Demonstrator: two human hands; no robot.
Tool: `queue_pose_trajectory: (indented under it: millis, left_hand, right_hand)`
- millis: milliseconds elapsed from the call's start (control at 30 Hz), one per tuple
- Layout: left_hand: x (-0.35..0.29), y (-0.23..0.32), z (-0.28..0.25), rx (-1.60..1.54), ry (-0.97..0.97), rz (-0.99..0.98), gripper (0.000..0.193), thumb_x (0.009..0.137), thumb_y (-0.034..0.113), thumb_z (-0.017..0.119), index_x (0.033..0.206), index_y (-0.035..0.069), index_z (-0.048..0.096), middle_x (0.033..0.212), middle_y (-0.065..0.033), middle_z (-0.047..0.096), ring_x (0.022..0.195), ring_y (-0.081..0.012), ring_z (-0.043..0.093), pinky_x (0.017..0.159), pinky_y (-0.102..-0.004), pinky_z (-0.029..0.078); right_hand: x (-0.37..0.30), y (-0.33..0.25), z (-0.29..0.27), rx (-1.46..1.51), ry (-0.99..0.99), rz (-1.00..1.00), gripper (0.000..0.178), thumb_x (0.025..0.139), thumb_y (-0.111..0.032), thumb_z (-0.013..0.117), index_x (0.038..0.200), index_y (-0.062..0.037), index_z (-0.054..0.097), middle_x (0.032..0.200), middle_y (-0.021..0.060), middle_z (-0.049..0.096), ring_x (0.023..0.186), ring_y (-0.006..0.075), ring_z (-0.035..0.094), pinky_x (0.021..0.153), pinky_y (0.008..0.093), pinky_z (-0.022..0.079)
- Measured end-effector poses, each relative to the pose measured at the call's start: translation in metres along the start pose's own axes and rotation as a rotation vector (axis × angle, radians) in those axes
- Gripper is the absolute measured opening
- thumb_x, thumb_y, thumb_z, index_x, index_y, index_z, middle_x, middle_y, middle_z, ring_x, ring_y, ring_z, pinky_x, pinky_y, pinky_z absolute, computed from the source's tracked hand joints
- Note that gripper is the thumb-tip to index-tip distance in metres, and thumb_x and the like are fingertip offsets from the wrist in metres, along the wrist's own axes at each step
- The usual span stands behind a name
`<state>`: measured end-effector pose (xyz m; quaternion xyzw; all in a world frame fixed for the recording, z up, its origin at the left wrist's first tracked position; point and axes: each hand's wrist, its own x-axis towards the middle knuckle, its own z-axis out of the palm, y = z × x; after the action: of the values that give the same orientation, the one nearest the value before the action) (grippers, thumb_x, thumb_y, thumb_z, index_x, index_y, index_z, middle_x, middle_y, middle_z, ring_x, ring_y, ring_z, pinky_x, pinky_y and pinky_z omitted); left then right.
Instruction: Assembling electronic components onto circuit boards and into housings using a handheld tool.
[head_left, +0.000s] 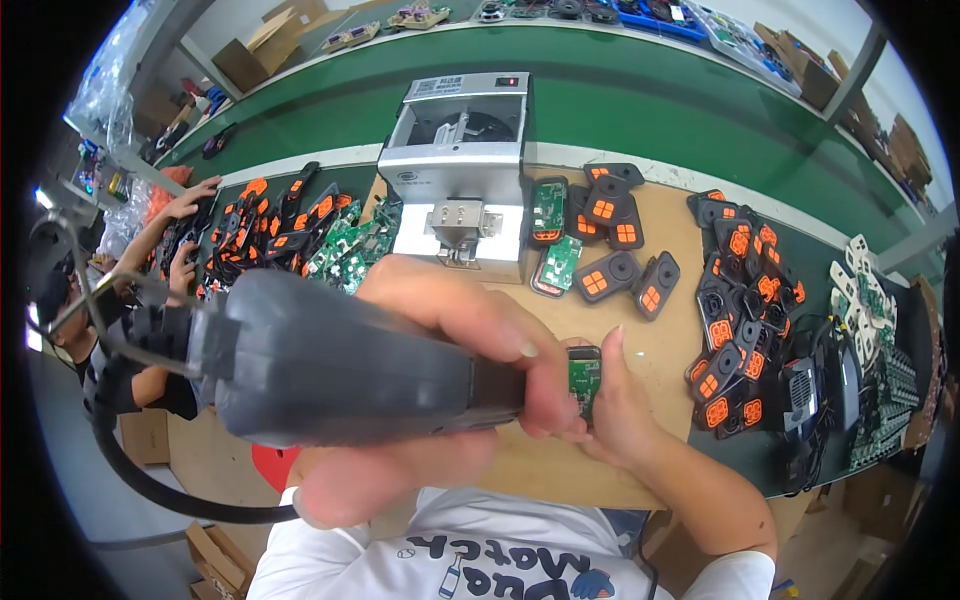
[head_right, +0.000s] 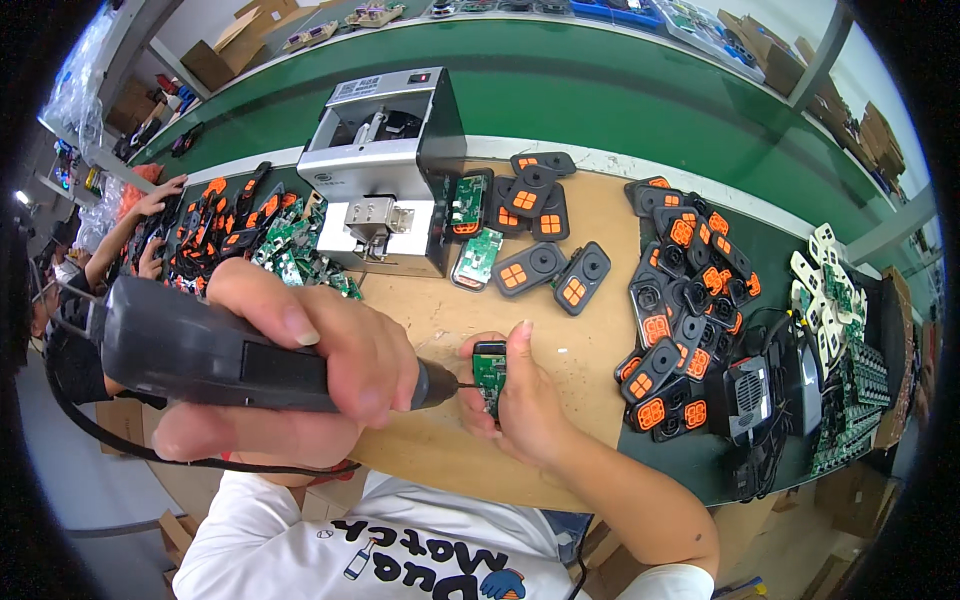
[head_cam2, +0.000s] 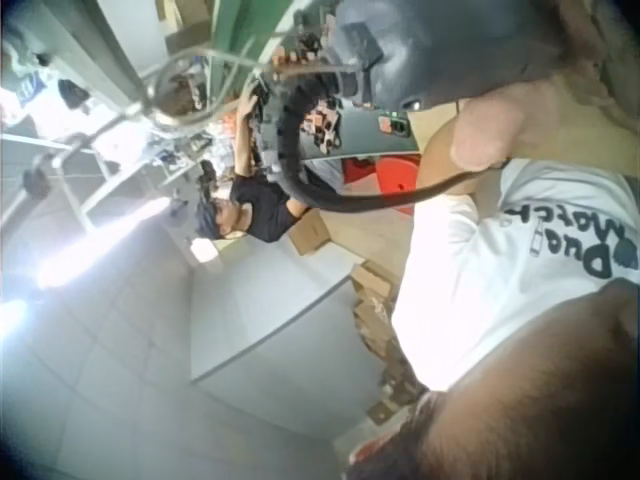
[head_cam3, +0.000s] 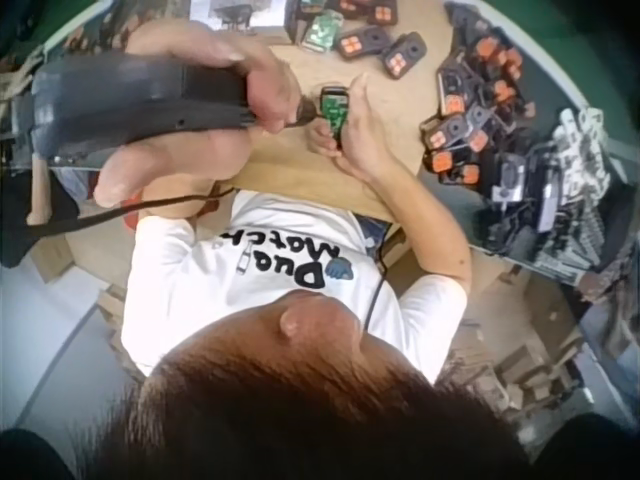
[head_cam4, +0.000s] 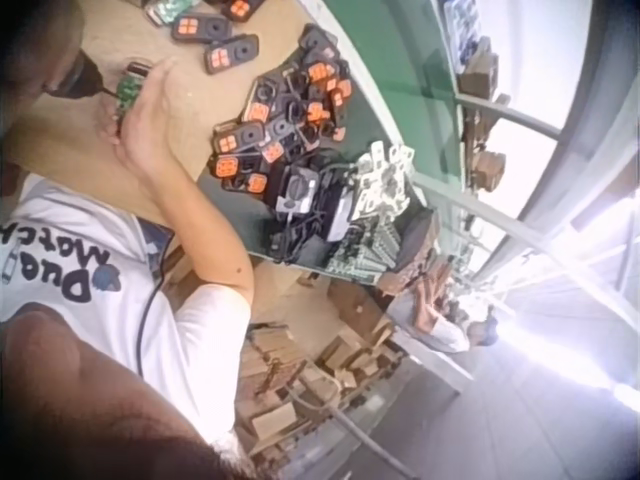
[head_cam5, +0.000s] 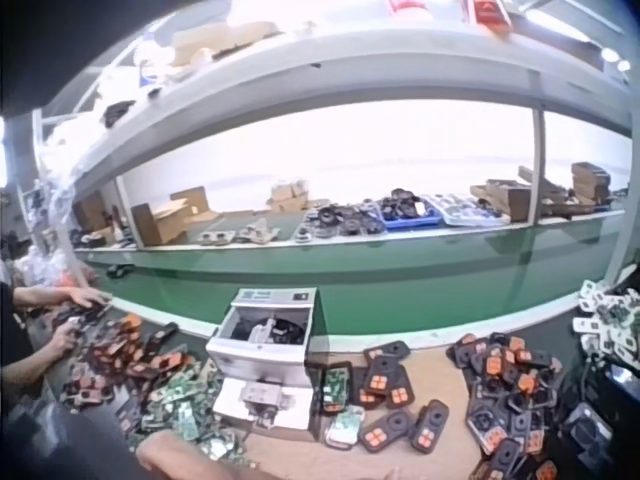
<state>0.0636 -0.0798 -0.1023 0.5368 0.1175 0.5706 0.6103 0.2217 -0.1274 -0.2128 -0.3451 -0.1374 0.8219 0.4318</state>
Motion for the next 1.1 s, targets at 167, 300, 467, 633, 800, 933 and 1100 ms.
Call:
queue_pose_trajectory:
  millis: [167, 300, 467, 633, 800, 933, 1100]
  left_hand:
    - [0.0, -0.005, 0.0, -0.002, -0.018, 0.098, 0.075, 0.073, 0.076, 0.061, 0.103, 0.008, 0.045, 0.066, -0.0119, 0.059, 0.054, -0.0233, 0.057, 0.051, -0.0382, 0.049]
    - [-0.001, -0.006, 0.002, 0.046, -0.017, 0.061, 0.074, 0.073, 0.075, 0.062, 0.102, 0.008, 0.045, 0.066, -0.0113, 0.058, 0.054, -0.0225, 0.057, 0.05, -0.0373, 0.048]
    - [-0.002, -0.019, -0.009, -0.102, -0.186, 0.133, 0.075, 0.077, 0.06, 0.072, 0.109, -0.002, 0.046, 0.079, -0.0178, 0.061, 0.071, -0.0243, 0.062, 0.065, -0.0375, 0.053]
    - [-0.006, -0.022, 0.007, -0.021, 0.007, 0.082, 0.076, 0.071, 0.075, 0.063, 0.101, 0.007, 0.047, 0.065, -0.0114, 0.058, 0.052, -0.022, 0.055, 0.05, -0.0374, 0.046]
    - [-0.006, -0.031, 0.001, -0.075, 0.022, 0.061, 0.077, 0.07, 0.076, 0.063, 0.102, 0.007, 0.047, 0.066, -0.0117, 0.058, 0.053, -0.0225, 0.055, 0.051, -0.0375, 0.046]
    - [0.002, -0.028, -0.009, -0.163, -0.131, 0.067, 0.081, 0.069, 0.08, 0.06, 0.102, 0.007, 0.046, 0.068, -0.0123, 0.059, 0.053, -0.0226, 0.056, 0.051, -0.0372, 0.047]
    - [0.024, 0.021, -0.004, 0.277, 0.101, -0.064, 0.09, 0.073, 0.082, 0.053, 0.116, 0.003, 0.046, 0.093, -0.02, 0.064, 0.082, -0.0263, 0.064, 0.08, -0.0393, 0.051]
  right_hand:
    - [0.001, 0.0, -0.003, 0.023, -0.001, 0.022, 0.069, 0.094, -0.071, 0.02, 0.108, -0.0094, 0.049, 0.066, 0.0055, 0.045, 0.046, 0.0139, 0.037, 0.043, 0.0279, 0.029]
    - [-0.001, -0.002, -0.001, 0.036, 0.036, 0.026, 0.068, 0.094, -0.071, 0.022, 0.107, -0.0096, 0.049, 0.069, 0.0057, 0.045, 0.046, 0.0137, 0.037, 0.044, 0.028, 0.029]
    - [0.001, 0.0, 0.001, 0.094, 0.066, 0.035, 0.064, 0.094, -0.07, 0.026, 0.104, -0.0107, 0.05, 0.07, 0.0049, 0.044, 0.047, 0.0133, 0.036, 0.044, 0.0277, 0.028]
    - [0.003, 0.0, 0.0, 0.129, 0.115, 0.011, 0.06, 0.094, -0.069, 0.031, 0.099, -0.0121, 0.05, 0.07, 0.0034, 0.043, 0.047, 0.0128, 0.036, 0.045, 0.0271, 0.027]
    - [0.005, 0.002, -0.002, 0.137, 0.109, 0.005, 0.06, 0.094, -0.069, 0.031, 0.097, -0.0122, 0.05, 0.07, 0.0027, 0.043, 0.046, 0.0126, 0.034, 0.044, 0.0274, 0.027]
    - [0.004, 0.003, -0.004, 0.162, 0.058, 0.022, 0.056, 0.098, -0.063, 0.031, 0.102, -0.0114, 0.051, 0.074, 0.0048, 0.05, 0.052, 0.0157, 0.043, 0.049, 0.0273, 0.033]
    - [-0.005, -0.024, 0.013, 0.146, -0.132, -0.107, 0.045, 0.102, -0.049, 0.035, 0.115, -0.0075, 0.049, 0.099, 0.0093, 0.06, 0.086, 0.0221, 0.06, 0.075, 0.033, 0.049]
